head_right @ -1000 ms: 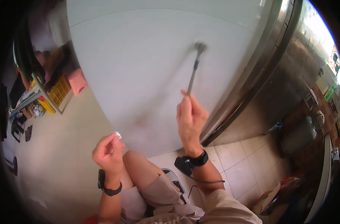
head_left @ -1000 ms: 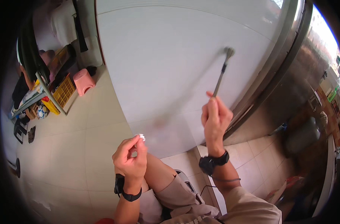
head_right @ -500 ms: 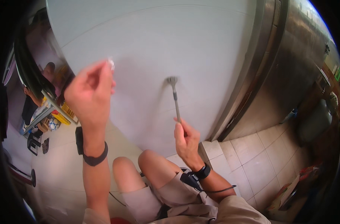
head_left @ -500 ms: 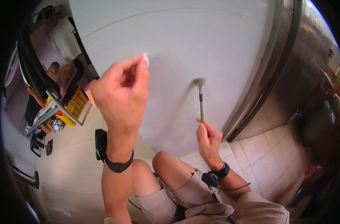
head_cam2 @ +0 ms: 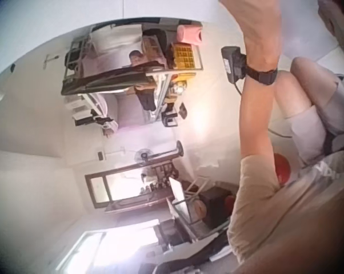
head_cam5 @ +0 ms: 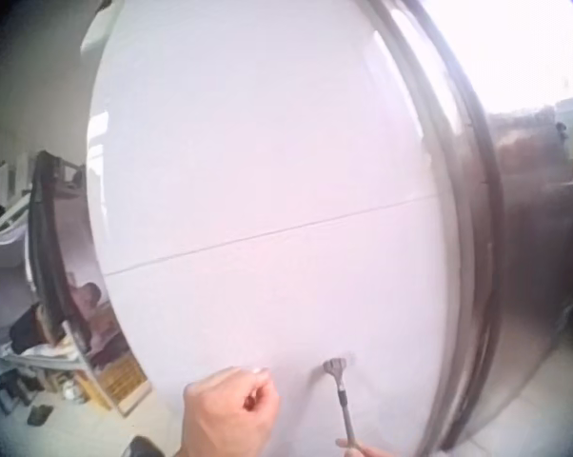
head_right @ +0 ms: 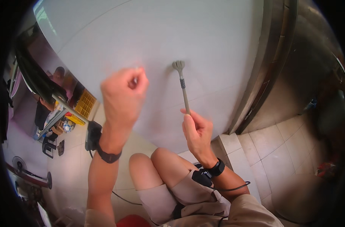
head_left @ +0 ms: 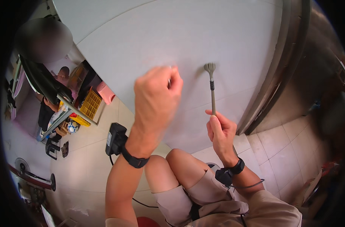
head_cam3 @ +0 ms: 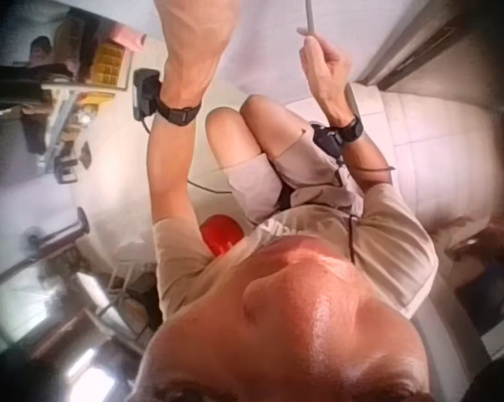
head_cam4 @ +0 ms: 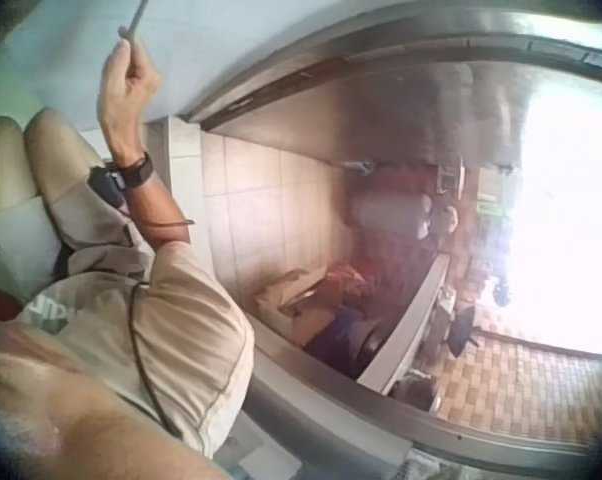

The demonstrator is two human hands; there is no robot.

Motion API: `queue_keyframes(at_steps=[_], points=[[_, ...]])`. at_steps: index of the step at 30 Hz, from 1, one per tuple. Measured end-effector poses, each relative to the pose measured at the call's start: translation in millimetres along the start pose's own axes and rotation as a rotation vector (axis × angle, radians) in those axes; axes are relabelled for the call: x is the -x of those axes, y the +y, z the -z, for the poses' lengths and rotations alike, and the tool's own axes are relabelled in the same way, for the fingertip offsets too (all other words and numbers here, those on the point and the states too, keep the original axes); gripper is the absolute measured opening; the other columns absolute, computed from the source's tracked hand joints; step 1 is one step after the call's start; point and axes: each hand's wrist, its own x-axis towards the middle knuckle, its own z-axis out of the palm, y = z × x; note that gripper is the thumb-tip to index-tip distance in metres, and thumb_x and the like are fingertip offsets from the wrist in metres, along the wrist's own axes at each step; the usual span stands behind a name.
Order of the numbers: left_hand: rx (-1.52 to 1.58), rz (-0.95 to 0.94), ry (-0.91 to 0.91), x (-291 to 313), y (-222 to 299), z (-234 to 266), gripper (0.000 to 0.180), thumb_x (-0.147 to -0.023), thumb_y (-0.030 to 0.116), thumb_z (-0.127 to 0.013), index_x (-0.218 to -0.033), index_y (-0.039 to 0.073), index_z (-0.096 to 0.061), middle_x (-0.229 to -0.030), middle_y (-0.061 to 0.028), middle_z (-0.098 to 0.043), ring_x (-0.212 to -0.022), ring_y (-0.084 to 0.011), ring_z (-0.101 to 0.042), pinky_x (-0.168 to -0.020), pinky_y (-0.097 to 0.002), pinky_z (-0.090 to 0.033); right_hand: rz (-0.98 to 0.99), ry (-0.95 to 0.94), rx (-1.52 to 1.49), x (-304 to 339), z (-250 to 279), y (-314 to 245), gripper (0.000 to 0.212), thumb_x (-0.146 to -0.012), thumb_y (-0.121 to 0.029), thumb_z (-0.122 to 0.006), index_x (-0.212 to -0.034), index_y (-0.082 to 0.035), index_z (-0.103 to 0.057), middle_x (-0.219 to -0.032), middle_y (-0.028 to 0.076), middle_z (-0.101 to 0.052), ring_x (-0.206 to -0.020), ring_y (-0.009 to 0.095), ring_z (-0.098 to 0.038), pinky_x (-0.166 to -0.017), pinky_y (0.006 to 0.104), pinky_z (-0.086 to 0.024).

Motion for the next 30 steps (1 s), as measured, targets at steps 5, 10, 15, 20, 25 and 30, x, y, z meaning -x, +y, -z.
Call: queue_keyframes(at_steps=[5, 10, 15, 20, 25, 30], points=[[-0.026, -0.039, -0.111, 51.3, -16.9, 2.8, 0.008, -0.084, -0.002, -0.071, -0.080, 0.000, -0.064, -0.067, -0.0119, -0.060, -0.052, -0.0256, -0.052, -0.049, -0.0344, -0.041, -0.089, -0.039, 0.008, 30.3, 4.6, 23.1, 0.023, -0.102, -0.008, -0.056, -0.116, 0.005, -0.069, -0.064, -0.005, -0.048, -0.055, 0.003, -0.041, -0.049, 0.0211, -0.031], [-0.108, -0.129, 0.005, 27.8, -21.2, 21.8, 0.005, -0.083, -0.001, -0.073, -0.083, 0.000, -0.068, -0.066, -0.0128, -0.061, -0.053, -0.0244, -0.057, -0.049, -0.0331, -0.044, -0.047, -0.062, 0.081, 30.4, 4.4, 27.0, 0.023, -0.102, -0.009, -0.057, -0.115, 0.005, -0.070, -0.066, -0.005, -0.050, -0.058, 0.003, -0.042, -0.049, 0.0220, -0.032], [-0.166, -0.159, 0.320, -42.2, -5.0, 46.1, 0.006, -0.083, -0.001, -0.072, -0.080, -0.002, -0.068, -0.060, -0.0115, -0.059, -0.049, -0.0225, -0.057, -0.047, -0.0326, -0.044, 0.133, -0.011, 0.106, -28.6, -23.8, -37.6, 0.023, -0.101, -0.008, -0.057, -0.115, 0.005, -0.070, -0.066, -0.006, -0.046, -0.059, 0.002, -0.039, -0.049, 0.0230, -0.029], [-0.089, 0.012, 0.387, -54.5, 8.4, 48.2, 0.007, -0.082, 0.002, -0.072, -0.078, -0.003, -0.069, -0.055, -0.0094, -0.058, -0.045, -0.0154, -0.055, -0.048, -0.0274, -0.043, 0.203, -0.025, 0.072, -45.7, -48.0, -70.8, 0.023, -0.100, -0.007, -0.057, -0.115, 0.005, -0.070, -0.063, -0.007, -0.044, -0.057, 0.001, -0.037, -0.049, 0.0236, -0.029], [-0.168, -0.030, 0.169, -2.6, -9.4, 30.5, 0.009, -0.081, -0.002, -0.073, -0.078, -0.002, -0.065, -0.060, -0.0091, -0.056, -0.048, -0.0200, -0.054, -0.046, -0.0337, -0.042, 0.088, -0.059, 0.233, 2.5, -27.5, 0.1, 0.023, -0.100, -0.007, -0.055, -0.114, 0.005, -0.069, -0.060, -0.005, -0.041, -0.055, 0.003, -0.036, -0.049, 0.0246, -0.029], [-0.170, -0.058, 0.054, 67.4, -39.9, 25.9, 0.006, -0.081, -0.002, -0.075, -0.083, 0.000, -0.070, -0.064, -0.0085, -0.059, -0.049, -0.0175, -0.054, -0.047, -0.0289, -0.042, -0.078, -0.079, 0.269, 64.3, -7.2, 52.6, 0.023, -0.099, -0.007, -0.057, -0.114, 0.005, -0.069, -0.059, -0.003, -0.041, -0.054, 0.004, -0.037, -0.049, 0.0246, -0.031]])
